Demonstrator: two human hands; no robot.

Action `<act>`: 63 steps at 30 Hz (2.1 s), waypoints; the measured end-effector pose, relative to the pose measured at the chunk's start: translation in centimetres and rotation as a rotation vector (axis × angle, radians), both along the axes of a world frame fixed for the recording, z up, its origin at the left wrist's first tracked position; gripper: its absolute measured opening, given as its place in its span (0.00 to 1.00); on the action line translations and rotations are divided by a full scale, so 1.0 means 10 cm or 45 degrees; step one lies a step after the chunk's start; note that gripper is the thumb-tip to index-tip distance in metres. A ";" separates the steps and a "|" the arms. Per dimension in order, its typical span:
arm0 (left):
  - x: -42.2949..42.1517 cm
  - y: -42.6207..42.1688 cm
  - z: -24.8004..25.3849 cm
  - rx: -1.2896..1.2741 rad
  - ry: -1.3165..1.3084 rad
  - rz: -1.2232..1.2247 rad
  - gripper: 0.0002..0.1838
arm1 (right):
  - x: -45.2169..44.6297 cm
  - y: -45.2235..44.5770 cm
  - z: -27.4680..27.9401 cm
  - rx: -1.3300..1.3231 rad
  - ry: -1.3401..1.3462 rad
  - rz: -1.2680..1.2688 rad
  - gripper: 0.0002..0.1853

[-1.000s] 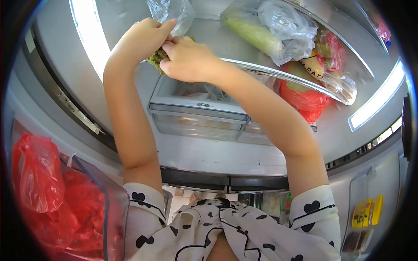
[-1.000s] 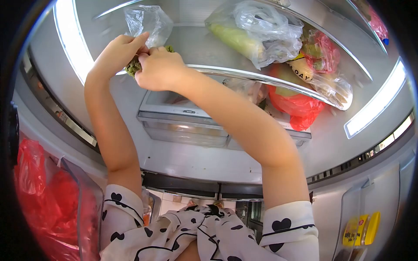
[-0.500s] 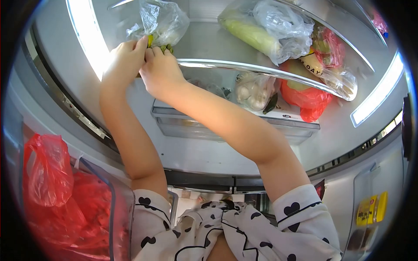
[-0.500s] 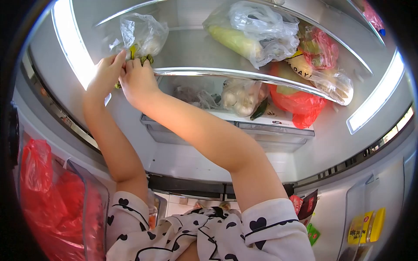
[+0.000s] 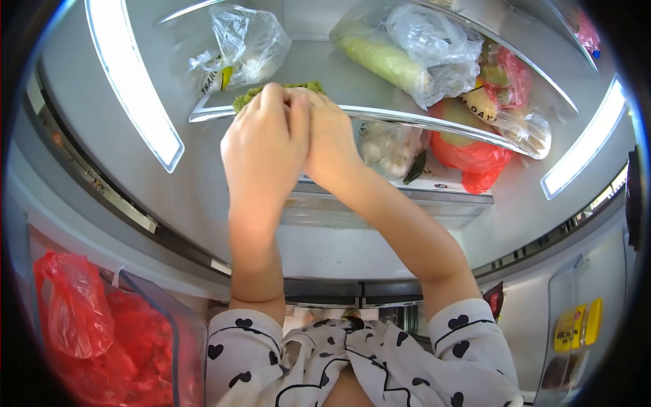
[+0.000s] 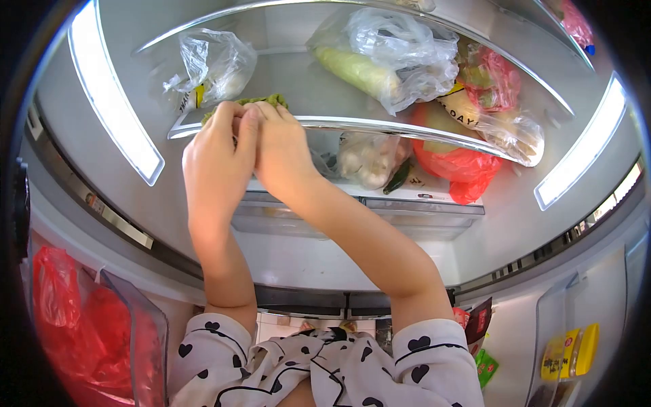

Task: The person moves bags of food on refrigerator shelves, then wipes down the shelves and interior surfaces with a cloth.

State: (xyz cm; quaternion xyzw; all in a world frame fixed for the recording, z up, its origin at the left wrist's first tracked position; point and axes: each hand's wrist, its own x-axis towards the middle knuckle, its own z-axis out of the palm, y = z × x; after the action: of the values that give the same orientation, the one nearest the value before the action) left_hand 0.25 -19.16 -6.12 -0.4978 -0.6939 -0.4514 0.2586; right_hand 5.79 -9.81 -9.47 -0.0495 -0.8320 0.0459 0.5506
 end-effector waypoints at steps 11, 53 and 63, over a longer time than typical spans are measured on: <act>0.53 0.33 -0.11 0.097 0.092 -0.253 0.11 | 0.76 0.17 0.02 0.018 -0.048 -0.244 0.11; 0.37 0.29 -0.29 0.353 -0.151 -0.378 0.08 | 0.57 0.11 -0.04 0.148 0.049 -0.307 0.13; 1.28 0.73 -0.31 0.277 -0.108 -0.753 0.10 | 1.61 0.50 -0.14 0.121 0.078 -0.580 0.09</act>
State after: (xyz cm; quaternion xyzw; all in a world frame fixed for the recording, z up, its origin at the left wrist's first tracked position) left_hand 13.01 -11.85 -9.17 -0.6280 -0.4769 -0.5991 0.1387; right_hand 21.93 -4.85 -10.86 -0.2086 -0.7834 -0.1172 0.5736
